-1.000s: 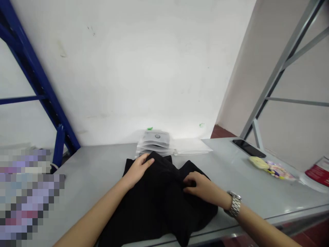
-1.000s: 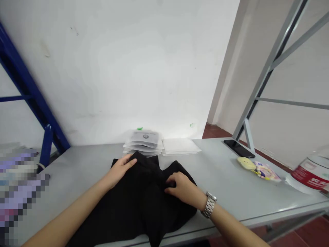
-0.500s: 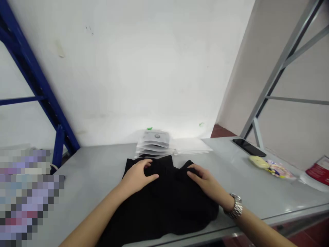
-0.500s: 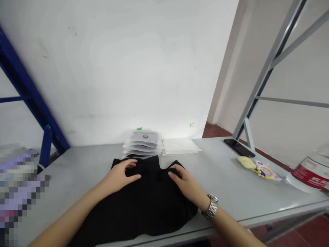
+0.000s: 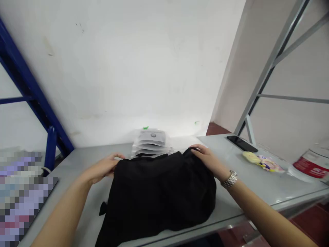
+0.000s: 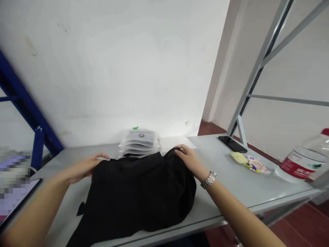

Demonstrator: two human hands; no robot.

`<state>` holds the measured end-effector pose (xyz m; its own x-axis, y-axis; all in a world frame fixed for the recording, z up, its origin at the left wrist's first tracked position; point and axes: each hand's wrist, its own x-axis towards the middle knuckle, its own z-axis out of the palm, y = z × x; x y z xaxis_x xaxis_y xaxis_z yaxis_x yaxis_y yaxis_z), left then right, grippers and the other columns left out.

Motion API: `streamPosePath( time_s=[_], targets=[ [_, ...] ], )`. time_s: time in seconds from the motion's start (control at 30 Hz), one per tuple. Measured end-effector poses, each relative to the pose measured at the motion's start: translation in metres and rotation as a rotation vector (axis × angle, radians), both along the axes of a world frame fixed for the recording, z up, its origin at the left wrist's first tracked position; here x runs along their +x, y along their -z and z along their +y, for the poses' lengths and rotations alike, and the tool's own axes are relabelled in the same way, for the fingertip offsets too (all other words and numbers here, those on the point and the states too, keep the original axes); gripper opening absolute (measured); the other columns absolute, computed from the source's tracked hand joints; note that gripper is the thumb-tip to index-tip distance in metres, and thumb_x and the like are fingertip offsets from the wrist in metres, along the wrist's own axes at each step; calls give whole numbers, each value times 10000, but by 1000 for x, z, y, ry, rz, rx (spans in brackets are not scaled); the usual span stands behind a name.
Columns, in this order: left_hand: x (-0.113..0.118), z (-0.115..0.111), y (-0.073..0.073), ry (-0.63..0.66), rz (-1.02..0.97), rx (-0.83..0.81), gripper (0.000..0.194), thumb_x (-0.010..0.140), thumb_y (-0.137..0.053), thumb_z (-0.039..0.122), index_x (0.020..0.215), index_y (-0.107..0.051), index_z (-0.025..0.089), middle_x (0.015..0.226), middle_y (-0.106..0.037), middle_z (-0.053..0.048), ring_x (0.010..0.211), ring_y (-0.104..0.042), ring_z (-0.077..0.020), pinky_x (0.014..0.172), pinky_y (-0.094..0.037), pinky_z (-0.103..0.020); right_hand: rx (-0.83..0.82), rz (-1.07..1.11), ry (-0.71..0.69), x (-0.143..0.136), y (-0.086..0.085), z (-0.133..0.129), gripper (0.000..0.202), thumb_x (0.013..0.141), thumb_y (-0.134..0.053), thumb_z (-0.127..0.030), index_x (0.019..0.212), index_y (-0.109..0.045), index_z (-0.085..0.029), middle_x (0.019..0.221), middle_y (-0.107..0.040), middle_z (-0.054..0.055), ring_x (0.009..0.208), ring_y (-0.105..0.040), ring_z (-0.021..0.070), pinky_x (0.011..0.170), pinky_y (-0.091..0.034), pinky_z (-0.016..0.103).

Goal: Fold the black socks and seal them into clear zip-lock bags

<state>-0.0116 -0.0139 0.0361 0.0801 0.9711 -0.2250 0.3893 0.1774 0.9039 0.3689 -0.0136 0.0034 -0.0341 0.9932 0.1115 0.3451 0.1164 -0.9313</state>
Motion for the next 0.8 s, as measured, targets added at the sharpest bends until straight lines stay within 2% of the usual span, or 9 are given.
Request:
streamPosePath(
  time_s=[0.1, 0.17, 0.27, 0.37, 0.47, 0.57, 0.63, 0.7, 0.8],
  targets=[
    [4, 5, 11, 104, 98, -141, 316, 704, -582, 341, 984, -561, 194, 694, -639, -8, 667, -643, -205, 576, -525, -292, -9, -243, 85, 0, 30, 12, 482, 801, -542, -431, 1214, -487, -188, 1058, -611, 77, 949, -588, 212, 873, -454, 361],
    [3, 3, 11, 171, 188, -102, 384, 717, -590, 412, 1051, -588, 223, 895, -671, -48, 802, -652, -234, 649, -527, -304, 27, -329, 151, 4, 43, 7, 603, 804, -525, -489, 1304, -406, -174, 1182, -546, 114, 1037, -553, 227, 917, -424, 367],
    [-1, -3, 8, 295, 283, -10, 638, 615, -717, 377, 1224, -532, 329, 1191, -610, -38, 1031, -593, -271, 785, -492, -303, -8, -477, 215, 14, 48, -16, 717, 793, -471, -604, 1354, -331, -181, 1179, -540, 124, 995, -563, 253, 851, -443, 381],
    [0, 1, 16, 340, 391, 47, 749, 524, -741, 229, 1233, -532, 349, 1155, -626, -26, 1046, -574, -305, 802, -477, -331, -68, -650, 167, 22, 44, -39, 683, 755, -516, -614, 1262, -434, -163, 997, -616, 110, 884, -588, 272, 771, -439, 384],
    [9, 12, 28, 279, 497, 226, 357, 558, -612, 179, 902, -680, 246, 930, -647, -39, 899, -599, -292, 768, -472, -352, -23, -731, 56, 24, 41, -48, 354, 776, -541, -488, 929, -584, -172, 887, -621, 99, 836, -574, 263, 756, -418, 377],
    [20, 15, 28, 266, 404, 366, 138, 600, -524, 179, 696, -620, 202, 896, -631, -32, 894, -585, -248, 806, -455, -332, 76, -640, 80, 20, 38, -47, 218, 817, -471, -393, 742, -525, -196, 806, -590, 72, 770, -549, 227, 724, -420, 360],
    [24, 12, 22, 189, 206, 314, 139, 687, -508, 258, 773, -601, 199, 831, -640, -18, 819, -602, -220, 744, -478, -313, 105, -480, 134, 17, 34, -44, 229, 834, -429, -411, 757, -498, -207, 762, -577, 48, 722, -542, 207, 675, -434, 341],
    [23, 11, 18, 11, 41, 244, 255, 774, -470, 391, 882, -590, 193, 769, -653, -22, 738, -624, -214, 667, -497, -308, 78, -301, 163, 14, 32, -41, 256, 839, -411, -455, 806, -494, -216, 752, -585, 34, 702, -551, 201, 638, -450, 328],
    [18, 16, 20, -166, 195, 214, 326, 786, -463, 464, 900, -581, 183, 765, -674, -64, 780, -653, -254, 686, -503, -332, -50, -86, 197, 10, 36, -34, 294, 826, -437, -483, 943, -489, -218, 756, -615, 30, 688, -592, 209, 610, -481, 331]
  ],
)
